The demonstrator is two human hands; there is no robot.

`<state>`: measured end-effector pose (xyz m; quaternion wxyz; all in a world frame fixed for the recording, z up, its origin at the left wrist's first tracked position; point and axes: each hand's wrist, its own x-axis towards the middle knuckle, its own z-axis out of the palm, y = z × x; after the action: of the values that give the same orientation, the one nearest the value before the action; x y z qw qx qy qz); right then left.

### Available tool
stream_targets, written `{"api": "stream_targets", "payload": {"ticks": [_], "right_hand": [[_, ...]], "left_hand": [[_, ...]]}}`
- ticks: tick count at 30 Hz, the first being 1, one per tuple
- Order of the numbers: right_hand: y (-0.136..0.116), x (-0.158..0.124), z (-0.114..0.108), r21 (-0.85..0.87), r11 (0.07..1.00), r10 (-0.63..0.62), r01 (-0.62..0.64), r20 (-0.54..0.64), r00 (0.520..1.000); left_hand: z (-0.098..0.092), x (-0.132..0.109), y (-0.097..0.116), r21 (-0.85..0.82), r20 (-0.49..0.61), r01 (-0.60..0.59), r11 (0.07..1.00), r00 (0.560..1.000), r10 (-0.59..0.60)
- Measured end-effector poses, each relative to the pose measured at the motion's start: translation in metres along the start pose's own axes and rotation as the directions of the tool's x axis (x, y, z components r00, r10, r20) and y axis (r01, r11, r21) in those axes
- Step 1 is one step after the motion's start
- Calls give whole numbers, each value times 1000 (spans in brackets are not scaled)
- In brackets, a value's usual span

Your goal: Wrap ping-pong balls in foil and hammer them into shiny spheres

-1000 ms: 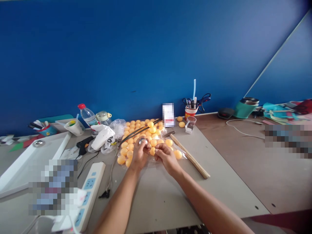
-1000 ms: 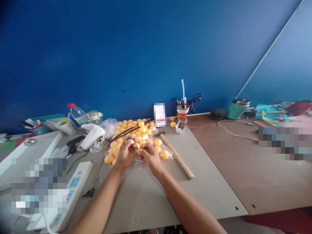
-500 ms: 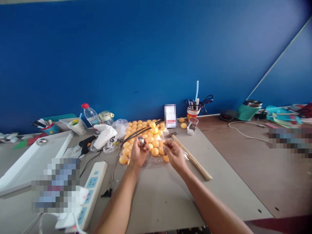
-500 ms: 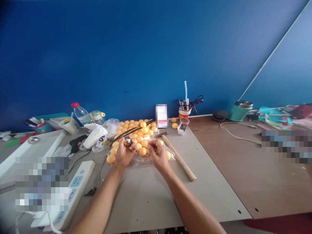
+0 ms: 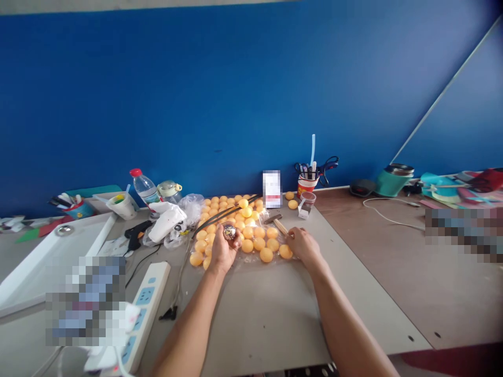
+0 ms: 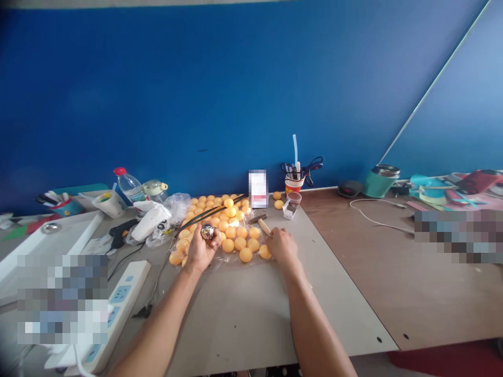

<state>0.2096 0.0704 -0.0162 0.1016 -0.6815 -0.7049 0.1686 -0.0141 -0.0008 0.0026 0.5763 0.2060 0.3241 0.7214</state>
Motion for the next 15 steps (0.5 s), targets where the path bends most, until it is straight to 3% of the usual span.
{"api": "stream_targets", "payload": {"ticks": [7, 15], "right_hand": [[4, 3, 2, -42, 999, 15, -14, 36, 999], [2, 1, 1, 0, 1000, -6, 6, -13, 1000]], "left_hand": [[-2, -1, -7, 47, 68, -86, 995, 994, 82], [-3, -2, -8, 11, 136, -32, 999, 990, 30]]}}
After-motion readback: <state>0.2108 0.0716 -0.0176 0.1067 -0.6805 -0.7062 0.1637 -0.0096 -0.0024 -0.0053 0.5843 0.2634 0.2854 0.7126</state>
